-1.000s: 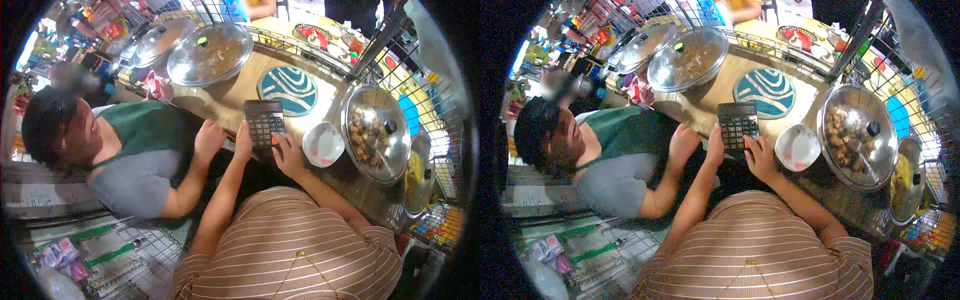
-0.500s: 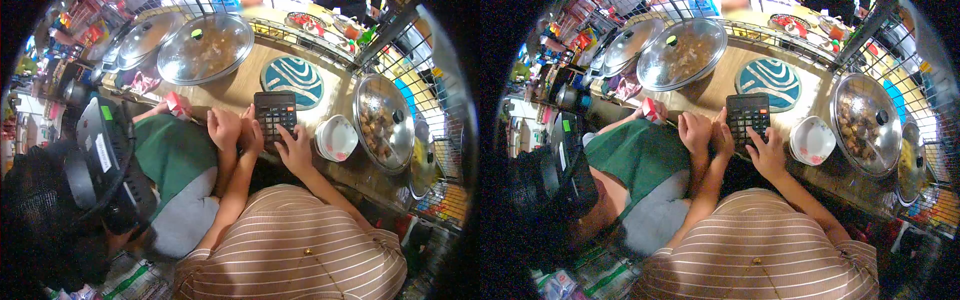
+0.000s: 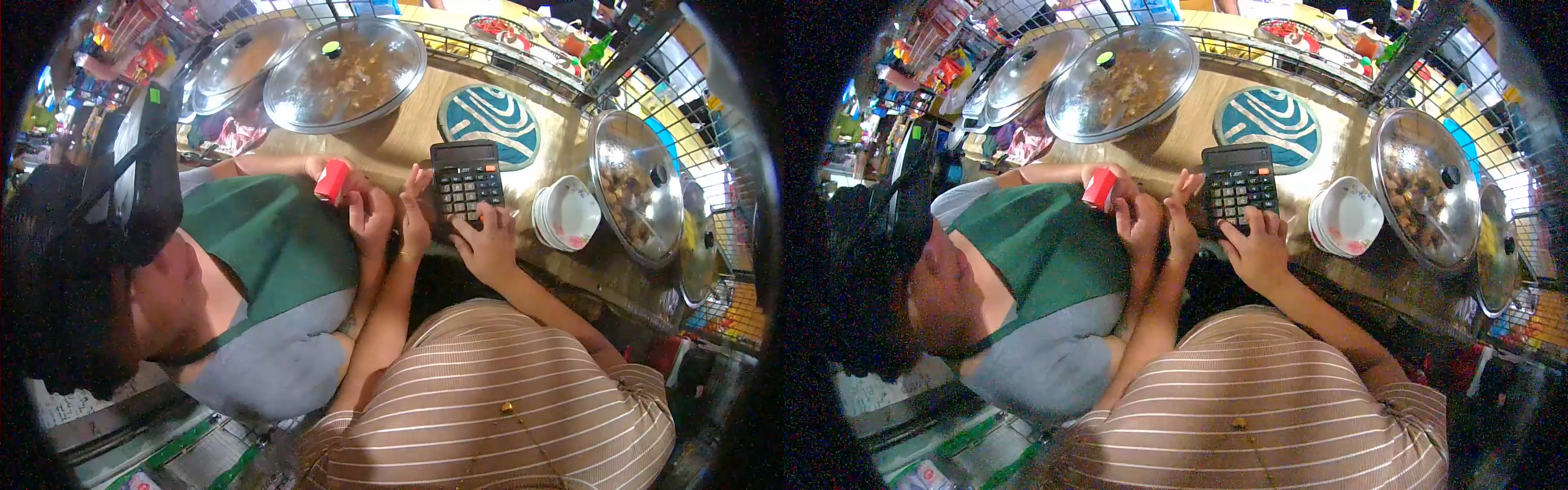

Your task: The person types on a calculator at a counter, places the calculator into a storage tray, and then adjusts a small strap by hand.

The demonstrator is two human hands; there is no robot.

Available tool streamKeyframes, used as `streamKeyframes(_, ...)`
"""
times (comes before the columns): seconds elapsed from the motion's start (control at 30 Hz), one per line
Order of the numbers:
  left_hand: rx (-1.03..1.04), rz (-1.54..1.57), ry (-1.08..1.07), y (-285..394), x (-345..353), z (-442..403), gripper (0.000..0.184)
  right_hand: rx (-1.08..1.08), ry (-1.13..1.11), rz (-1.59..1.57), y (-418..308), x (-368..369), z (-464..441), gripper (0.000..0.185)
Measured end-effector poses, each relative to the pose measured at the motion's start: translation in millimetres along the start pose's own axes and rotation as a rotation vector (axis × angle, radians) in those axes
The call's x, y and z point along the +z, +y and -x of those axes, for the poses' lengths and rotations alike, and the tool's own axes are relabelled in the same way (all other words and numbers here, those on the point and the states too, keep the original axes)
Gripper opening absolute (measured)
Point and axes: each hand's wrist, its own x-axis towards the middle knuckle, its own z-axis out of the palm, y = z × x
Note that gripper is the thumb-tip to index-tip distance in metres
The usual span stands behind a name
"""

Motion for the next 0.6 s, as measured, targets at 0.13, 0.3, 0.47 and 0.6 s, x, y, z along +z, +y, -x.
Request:
streamKeyframes(0.13,-0.055,0.004,-0.001,19.9,3.5,-2.8,0.078,0.043,-0.098,0.024,2.9,5.7,2.4,0.03)
streamKeyframes(0.3,-0.092,-0.027,0.074,17.1,12.6,-6.1,0.064,0.05,0.091,0.002,2.9,-13.9,-0.5,0.038)
streamKeyframes(0.47,0.009,-0.033,0.157,9.9,22.1,-6.7,0.064,0.125,0.139,0.036,11.1,-15.6,10.3,0.043)
streamKeyframes(0.6,0.014,0.044,0.165,8.8,20.2,-5.4,0.057,0.182,-0.027,0.092,8.7,-15.2,14.0,0.047)
